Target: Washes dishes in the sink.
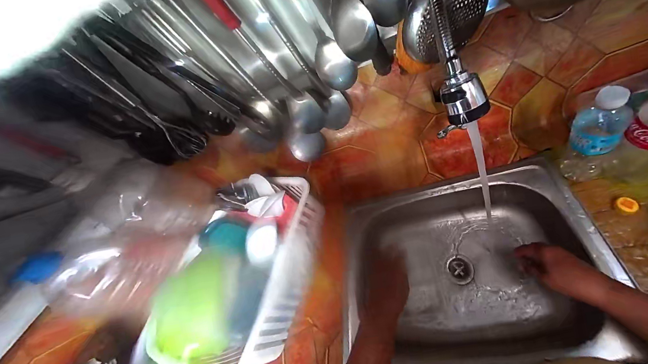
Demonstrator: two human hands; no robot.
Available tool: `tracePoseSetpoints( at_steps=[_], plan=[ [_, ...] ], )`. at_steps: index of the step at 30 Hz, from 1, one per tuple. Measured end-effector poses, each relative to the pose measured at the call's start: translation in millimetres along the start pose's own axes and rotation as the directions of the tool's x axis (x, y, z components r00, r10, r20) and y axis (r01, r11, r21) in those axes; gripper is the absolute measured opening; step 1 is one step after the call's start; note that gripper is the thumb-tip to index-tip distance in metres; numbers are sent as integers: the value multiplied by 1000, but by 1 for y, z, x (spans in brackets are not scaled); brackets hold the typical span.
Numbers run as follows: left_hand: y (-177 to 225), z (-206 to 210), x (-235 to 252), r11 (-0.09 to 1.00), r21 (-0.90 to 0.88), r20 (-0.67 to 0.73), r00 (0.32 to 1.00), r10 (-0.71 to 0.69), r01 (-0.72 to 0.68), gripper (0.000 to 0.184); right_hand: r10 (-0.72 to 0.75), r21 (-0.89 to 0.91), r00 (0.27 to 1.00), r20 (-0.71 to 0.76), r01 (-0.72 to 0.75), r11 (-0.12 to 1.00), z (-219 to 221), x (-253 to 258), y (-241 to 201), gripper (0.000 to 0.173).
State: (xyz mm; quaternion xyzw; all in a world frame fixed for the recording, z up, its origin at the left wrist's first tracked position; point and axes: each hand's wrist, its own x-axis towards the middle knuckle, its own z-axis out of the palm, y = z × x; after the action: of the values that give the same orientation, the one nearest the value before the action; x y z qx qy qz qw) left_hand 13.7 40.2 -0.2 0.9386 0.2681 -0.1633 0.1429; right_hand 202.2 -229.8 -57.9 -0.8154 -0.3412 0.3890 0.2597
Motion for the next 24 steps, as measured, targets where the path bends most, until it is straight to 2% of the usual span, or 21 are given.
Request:
tracePoseSetpoints(
  at_steps=[3,6,9,12,13,15,17,19,22,24],
  plan=[
    [1,15,23,994,-40,108,989,-100,105,45,7,-14,999,33,-7,1000,9,8,5,39],
    [9,28,32,973,-62,150,966,-210,222,55,1,75,998,63,-6,997,11,23,4,40],
    [15,36,36,947,-77,11,951,-310,310,64,-2,232,1000,13,-1,973,6,37,-6,37],
    [7,42,36,904,-132,-144,894,-424,407,65,21,387,999,-44,-3,922,3,51,-17,30],
    [3,43,36,881,-153,-152,870,-469,449,66,24,415,997,-70,7,910,2,56,-21,29],
    [0,41,33,819,-160,-66,822,-566,552,62,45,472,996,-83,-1,882,2,62,-30,28],
    [-2,41,30,796,-147,47,808,-587,587,55,68,541,996,-51,-30,840,3,67,-40,28],
    [-5,43,28,782,-241,138,818,-559,575,57,54,574,998,-34,-25,818,7,69,-42,28],
    [-1,52,31,744,-392,169,838,-519,540,62,20,476,1000,-19,-9,879,17,72,-30,30],
    [13,52,32,699,-496,183,849,-496,515,63,1,373,1000,30,-12,928,25,70,-18,42]
  ],
)
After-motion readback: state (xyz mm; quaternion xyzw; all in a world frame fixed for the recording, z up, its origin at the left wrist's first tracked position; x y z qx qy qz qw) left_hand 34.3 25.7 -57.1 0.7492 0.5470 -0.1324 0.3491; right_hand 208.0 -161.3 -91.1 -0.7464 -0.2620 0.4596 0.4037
